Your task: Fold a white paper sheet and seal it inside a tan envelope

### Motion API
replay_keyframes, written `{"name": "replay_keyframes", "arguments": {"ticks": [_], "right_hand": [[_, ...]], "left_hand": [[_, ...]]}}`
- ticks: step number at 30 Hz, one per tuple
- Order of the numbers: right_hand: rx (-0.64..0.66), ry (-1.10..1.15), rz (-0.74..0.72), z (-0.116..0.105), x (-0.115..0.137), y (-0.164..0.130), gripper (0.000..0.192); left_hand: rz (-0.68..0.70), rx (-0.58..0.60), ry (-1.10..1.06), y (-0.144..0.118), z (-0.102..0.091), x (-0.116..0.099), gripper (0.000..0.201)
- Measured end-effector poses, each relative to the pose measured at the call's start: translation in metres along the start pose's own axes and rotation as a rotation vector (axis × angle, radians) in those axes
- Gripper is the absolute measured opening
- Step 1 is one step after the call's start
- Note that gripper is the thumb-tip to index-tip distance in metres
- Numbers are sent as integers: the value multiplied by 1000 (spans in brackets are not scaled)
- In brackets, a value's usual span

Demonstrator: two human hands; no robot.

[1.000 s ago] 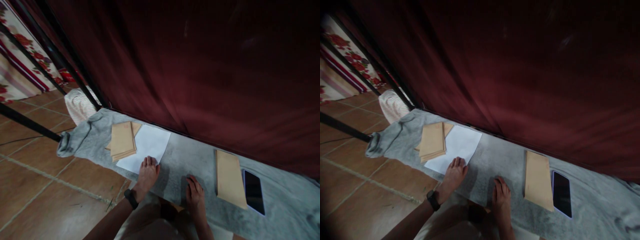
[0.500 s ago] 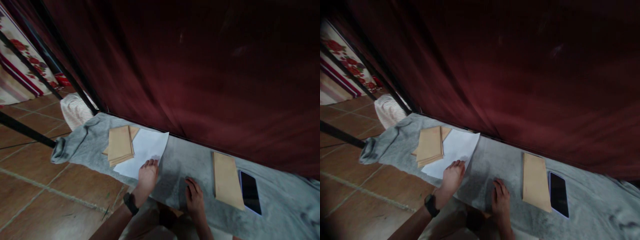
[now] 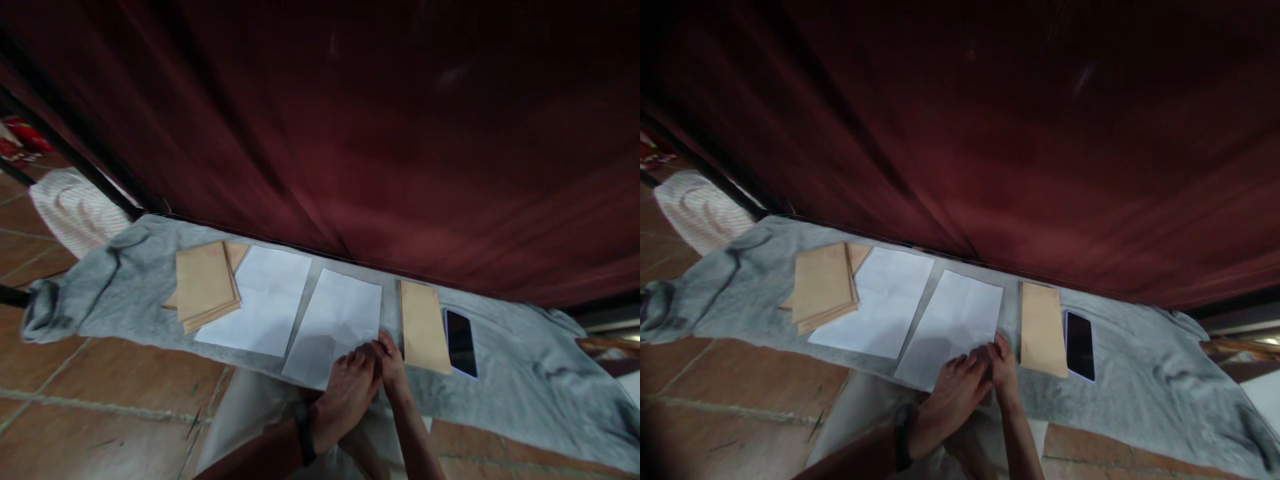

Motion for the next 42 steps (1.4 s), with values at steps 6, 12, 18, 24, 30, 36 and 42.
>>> {"name": "replay_keyframes", "arguments": {"ticks": [6,12,18,24,30,36,42], "right_hand": [[15,-21,-84,-2,6,19,43],[-123,-278,-99,0,3,18,47],[-178,-336,-142,6,-2,2,45],[-190,-187,-119,11,4,10,43],[-212,-195,-139,12,2,16,41],[-197,-308,-148,12,6,18,45],[-177,-747,-322,12,21,-2,43]], "left_hand": [[-34,-89,-76,-10,-12,50,30],[-110,-185,62,-16,1,92,41],[-101,-168,160,-9,7,94,48],[-107,-194,124,7,-2,104,49],[-86,-213,81,7,-7,106,51],[19,-171,77,-7,11,90,47],[23,-157,115,-8,16,97,52]]}}
Point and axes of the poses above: each hand's wrist, its own y-axis towards the middle knuckle, its own z-axis out of the palm, x = y × z, the point moved 1 cm from there along y, towards the middle knuckle, and after that the axes turned 6 degrees about x, right-handed, at the moved point
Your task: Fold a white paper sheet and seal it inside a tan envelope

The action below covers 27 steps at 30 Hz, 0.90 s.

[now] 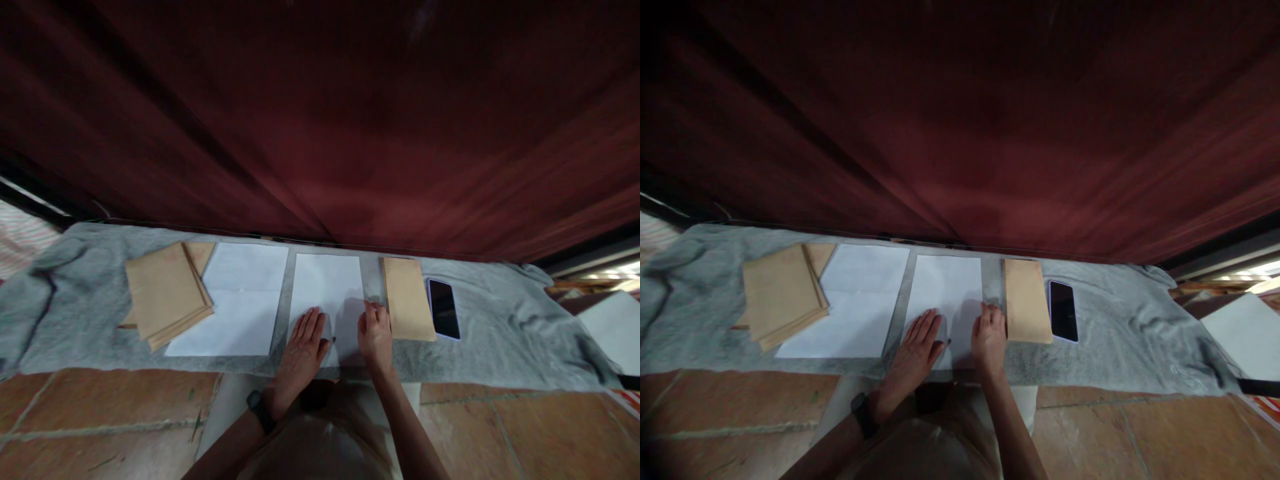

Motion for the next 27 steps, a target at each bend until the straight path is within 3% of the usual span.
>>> {"name": "replay_keyframes", "arguments": {"ticks": [4,7,12,19,27], "right_hand": [[105,-31,-226,9,24,-5,46],[182,-85,-295,24,38,-2,51],[177,-185,-300,40,40,-2,56],[137,-207,-301,33,39,-11,54],[147,-215,-261,28,42,-13,52]], "left_hand": [[5,-12,-4,13,-4,4,53],[22,-28,-15,33,-8,4,56],[-5,2,0,60,-6,4,51],[4,13,38,71,0,10,52],[19,23,32,133,2,30,54]]}}
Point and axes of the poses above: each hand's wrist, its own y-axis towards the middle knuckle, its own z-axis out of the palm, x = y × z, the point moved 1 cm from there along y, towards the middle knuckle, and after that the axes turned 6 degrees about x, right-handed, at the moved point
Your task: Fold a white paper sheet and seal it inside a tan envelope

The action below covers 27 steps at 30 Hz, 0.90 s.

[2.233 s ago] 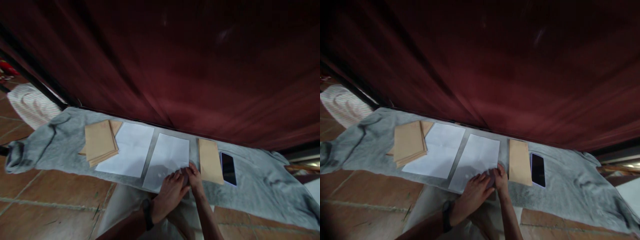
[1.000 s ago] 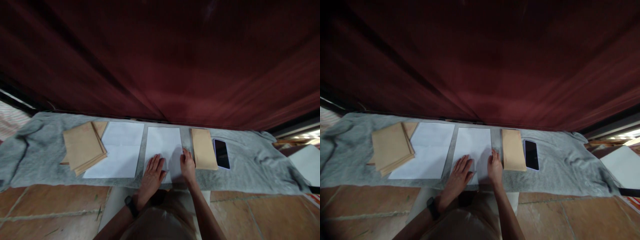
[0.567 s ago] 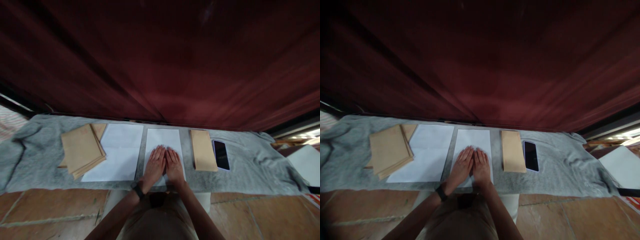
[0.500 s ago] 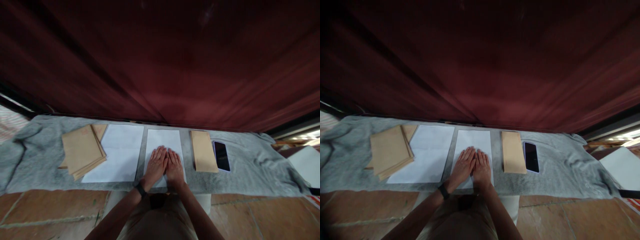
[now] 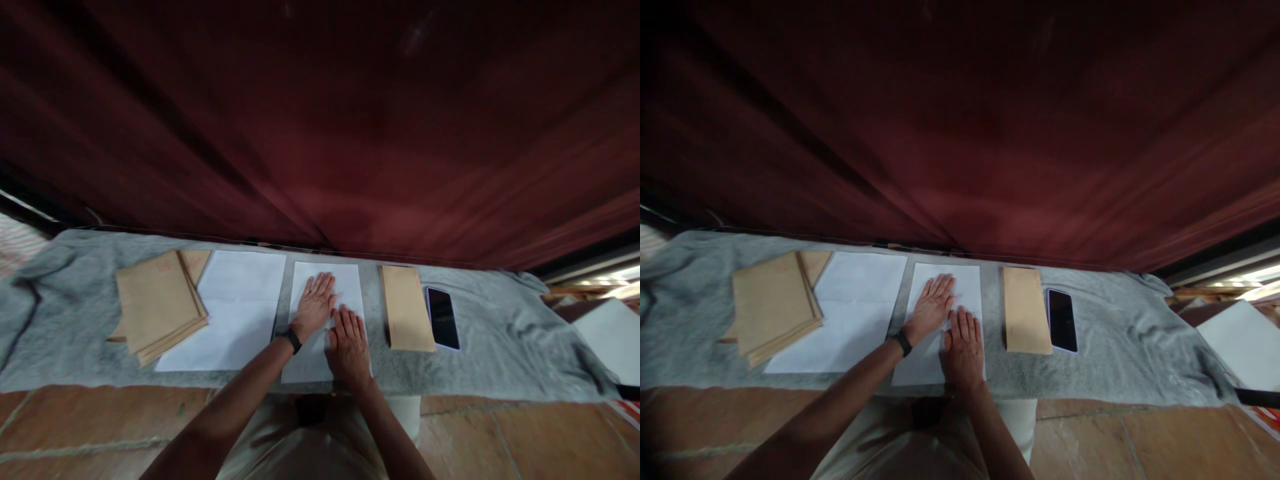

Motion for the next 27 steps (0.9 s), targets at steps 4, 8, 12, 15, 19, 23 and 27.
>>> {"name": "replay_keyframes", "arguments": {"ticks": [4,8,12,15,19,23,27], "right_hand": [[-23,-33,26,-2,-5,-9,52],[-22,-60,62,-3,-14,-22,53],[-16,-62,95,-5,-19,-29,54],[-3,-22,51,-7,-15,-28,55],[57,32,-58,-6,-3,-26,54],[57,-23,-30,-4,-3,-34,51],[23,-70,-7,-9,-17,-51,54]], "left_hand": [[-18,-16,7,16,-6,22,55],[-65,-15,9,7,-14,29,55],[12,-67,1,-46,-13,-4,55],[126,-69,19,-98,-5,-36,53],[178,-17,46,-141,1,-44,54],[180,0,73,-153,-3,-22,65],[197,3,100,-164,-10,-4,68]]}}
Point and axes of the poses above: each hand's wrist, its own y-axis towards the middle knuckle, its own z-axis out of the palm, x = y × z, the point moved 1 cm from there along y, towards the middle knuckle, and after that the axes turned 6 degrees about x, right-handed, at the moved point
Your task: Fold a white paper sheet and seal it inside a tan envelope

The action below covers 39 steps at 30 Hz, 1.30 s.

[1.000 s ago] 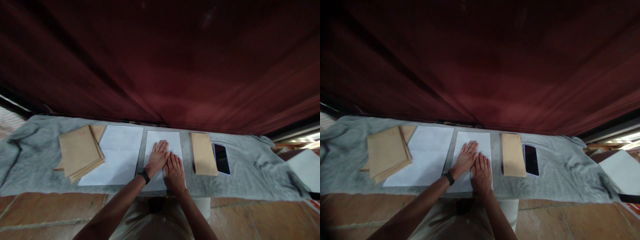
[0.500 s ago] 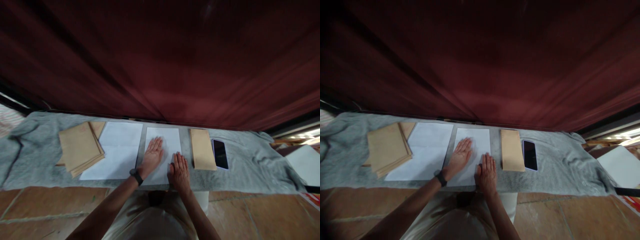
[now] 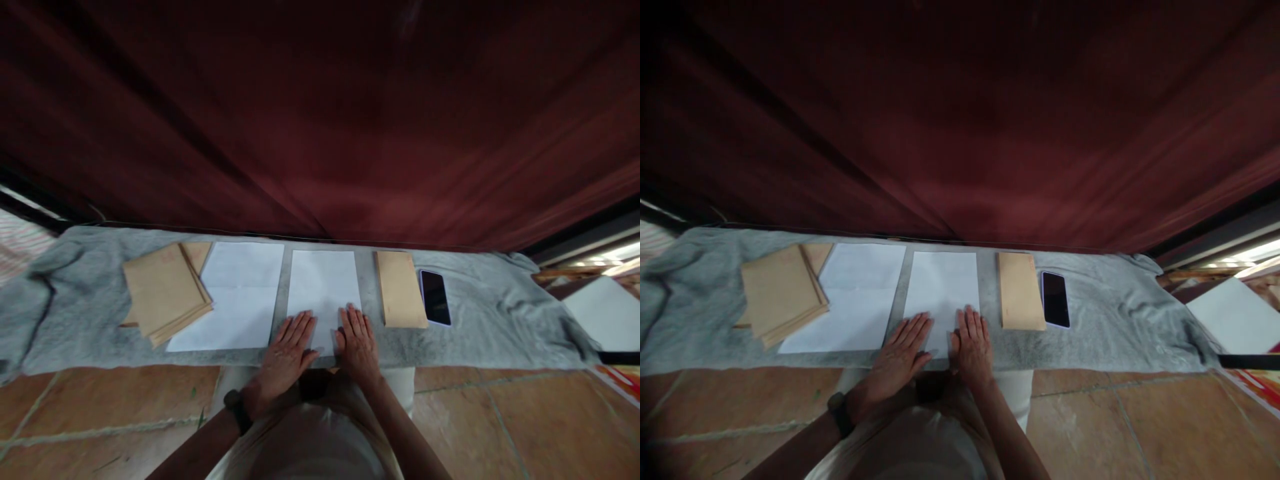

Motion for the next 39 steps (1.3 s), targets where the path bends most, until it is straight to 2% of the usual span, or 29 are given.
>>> {"name": "replay_keyframes", "arguments": {"ticks": [4,7,12,17,22,30,33,39], "right_hand": [[-21,-27,-14,-7,-18,-18,58],[-30,-35,-18,-11,-24,-27,59],[21,-9,-132,-15,-12,-31,60],[108,32,-199,-20,0,-27,53],[166,102,-218,-32,-9,-18,47],[240,174,-308,-42,-28,-15,49],[237,211,-346,-42,-37,-18,52],[186,286,-336,-45,-45,-17,42]], "left_hand": [[36,33,-23,-7,-5,3,70],[15,73,-31,-3,-9,-4,62],[67,190,-41,8,-14,-27,59],[55,289,-2,11,-12,-38,76],[-24,263,15,8,-9,-33,70],[33,172,13,3,-12,-9,53],[64,167,-42,-1,-19,-1,52],[31,129,-145,-6,-27,9,50]]}}
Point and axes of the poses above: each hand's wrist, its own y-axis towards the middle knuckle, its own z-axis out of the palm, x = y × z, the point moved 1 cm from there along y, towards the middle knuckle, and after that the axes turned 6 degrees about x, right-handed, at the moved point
